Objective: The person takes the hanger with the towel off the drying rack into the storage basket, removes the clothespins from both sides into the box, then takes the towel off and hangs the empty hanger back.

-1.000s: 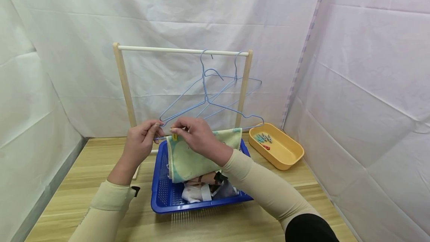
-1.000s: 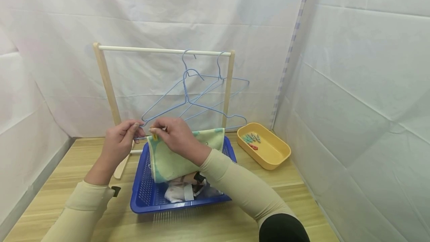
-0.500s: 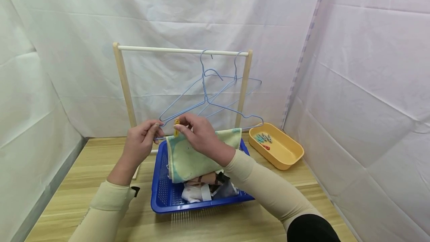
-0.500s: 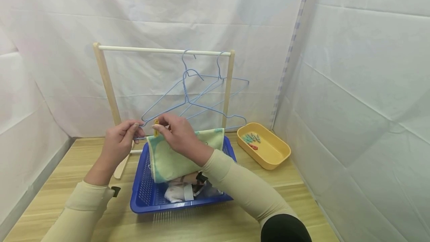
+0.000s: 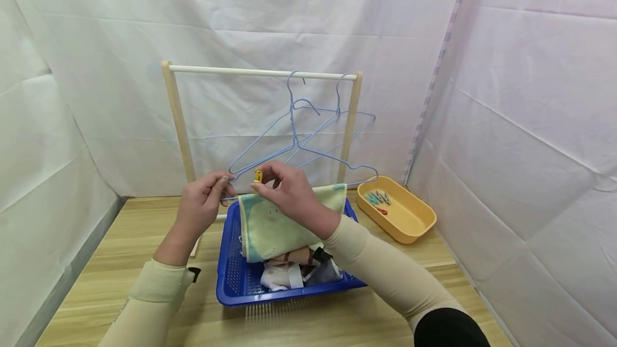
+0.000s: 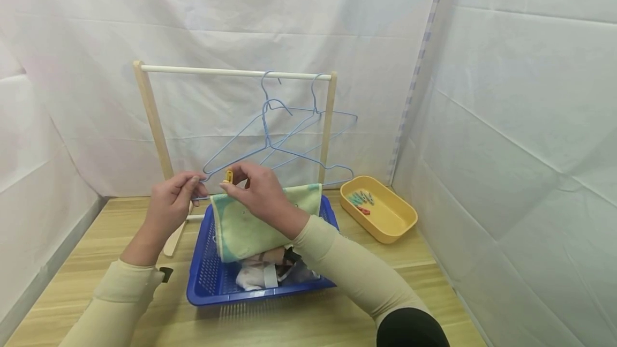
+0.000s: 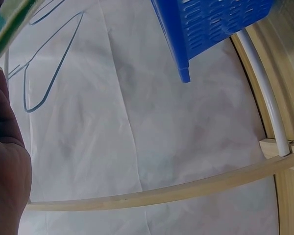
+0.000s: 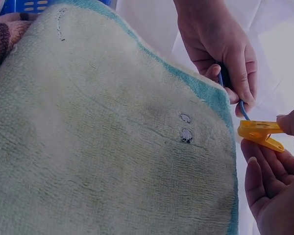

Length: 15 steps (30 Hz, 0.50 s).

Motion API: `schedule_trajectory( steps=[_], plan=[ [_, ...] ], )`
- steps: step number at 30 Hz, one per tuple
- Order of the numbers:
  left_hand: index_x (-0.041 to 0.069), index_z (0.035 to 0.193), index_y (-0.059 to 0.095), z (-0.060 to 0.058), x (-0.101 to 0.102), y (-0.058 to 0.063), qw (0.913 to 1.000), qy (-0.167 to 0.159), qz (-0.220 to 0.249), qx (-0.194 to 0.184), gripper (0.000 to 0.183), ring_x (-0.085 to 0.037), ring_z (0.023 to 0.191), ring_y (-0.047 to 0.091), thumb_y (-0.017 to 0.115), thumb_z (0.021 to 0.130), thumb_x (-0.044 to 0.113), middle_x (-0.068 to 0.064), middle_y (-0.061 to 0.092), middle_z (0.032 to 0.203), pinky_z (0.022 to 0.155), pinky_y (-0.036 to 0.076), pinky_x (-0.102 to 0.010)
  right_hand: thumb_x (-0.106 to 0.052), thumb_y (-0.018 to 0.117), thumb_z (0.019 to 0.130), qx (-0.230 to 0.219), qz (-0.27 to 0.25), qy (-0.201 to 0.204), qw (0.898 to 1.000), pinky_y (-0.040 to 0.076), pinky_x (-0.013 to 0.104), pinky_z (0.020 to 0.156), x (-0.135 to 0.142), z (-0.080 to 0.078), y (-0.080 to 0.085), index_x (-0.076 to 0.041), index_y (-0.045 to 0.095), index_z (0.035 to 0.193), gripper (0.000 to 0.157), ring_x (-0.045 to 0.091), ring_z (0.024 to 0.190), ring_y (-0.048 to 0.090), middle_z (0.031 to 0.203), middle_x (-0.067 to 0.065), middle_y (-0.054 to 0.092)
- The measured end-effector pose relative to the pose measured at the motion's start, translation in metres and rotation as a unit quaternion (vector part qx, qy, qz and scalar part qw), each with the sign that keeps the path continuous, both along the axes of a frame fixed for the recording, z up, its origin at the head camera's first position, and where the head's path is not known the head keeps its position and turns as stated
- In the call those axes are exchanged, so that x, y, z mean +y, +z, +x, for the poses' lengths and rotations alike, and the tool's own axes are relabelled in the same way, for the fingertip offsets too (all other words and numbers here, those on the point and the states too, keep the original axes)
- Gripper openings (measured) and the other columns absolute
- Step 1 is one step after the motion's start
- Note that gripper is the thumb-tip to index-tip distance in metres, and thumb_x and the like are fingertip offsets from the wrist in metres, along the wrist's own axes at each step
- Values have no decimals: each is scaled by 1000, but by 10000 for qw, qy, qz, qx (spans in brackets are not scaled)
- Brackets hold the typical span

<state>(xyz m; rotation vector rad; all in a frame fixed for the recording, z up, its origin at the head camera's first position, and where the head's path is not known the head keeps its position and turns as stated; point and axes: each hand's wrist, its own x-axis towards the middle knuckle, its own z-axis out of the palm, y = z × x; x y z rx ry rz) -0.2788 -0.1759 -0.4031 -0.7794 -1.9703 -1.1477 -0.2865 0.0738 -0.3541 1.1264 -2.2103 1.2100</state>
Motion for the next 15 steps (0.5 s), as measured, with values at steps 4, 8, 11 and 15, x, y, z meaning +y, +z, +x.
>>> schedule_trajectory(
  steps=[4,8,11,15],
  plan=[
    [1,113,79,0,-1,-1,10000,27,8,29,25,-20,63,70,61,106,-15,-2,75,81,54,58,-20,-13,82,104,7,11,-17,10000,58,22,76,1,0,1,-7,74,123,21,7,96,72,107,0,78],
    [1,113,79,0,-2,-1,10000,13,27,23,25,-21,63,70,61,107,-15,-2,75,81,54,57,-19,-12,81,103,-24,22,-34,10000,60,28,76,4,1,3,-7,74,125,23,9,98,72,107,0,78],
    [1,113,79,0,-3,-1,10000,-9,45,19,25,-22,63,71,61,107,-15,-2,75,81,54,57,-18,-11,82,103,-58,51,-85,9999,60,33,77,8,1,4,-7,73,127,26,11,99,72,108,1,78],
    [0,113,79,1,-2,-1,10000,-50,61,22,25,-22,63,71,61,107,-15,-3,75,82,55,57,-16,-9,81,103,-91,120,-111,9998,61,40,78,17,2,6,-6,73,129,28,15,101,71,109,3,76]
  ],
)
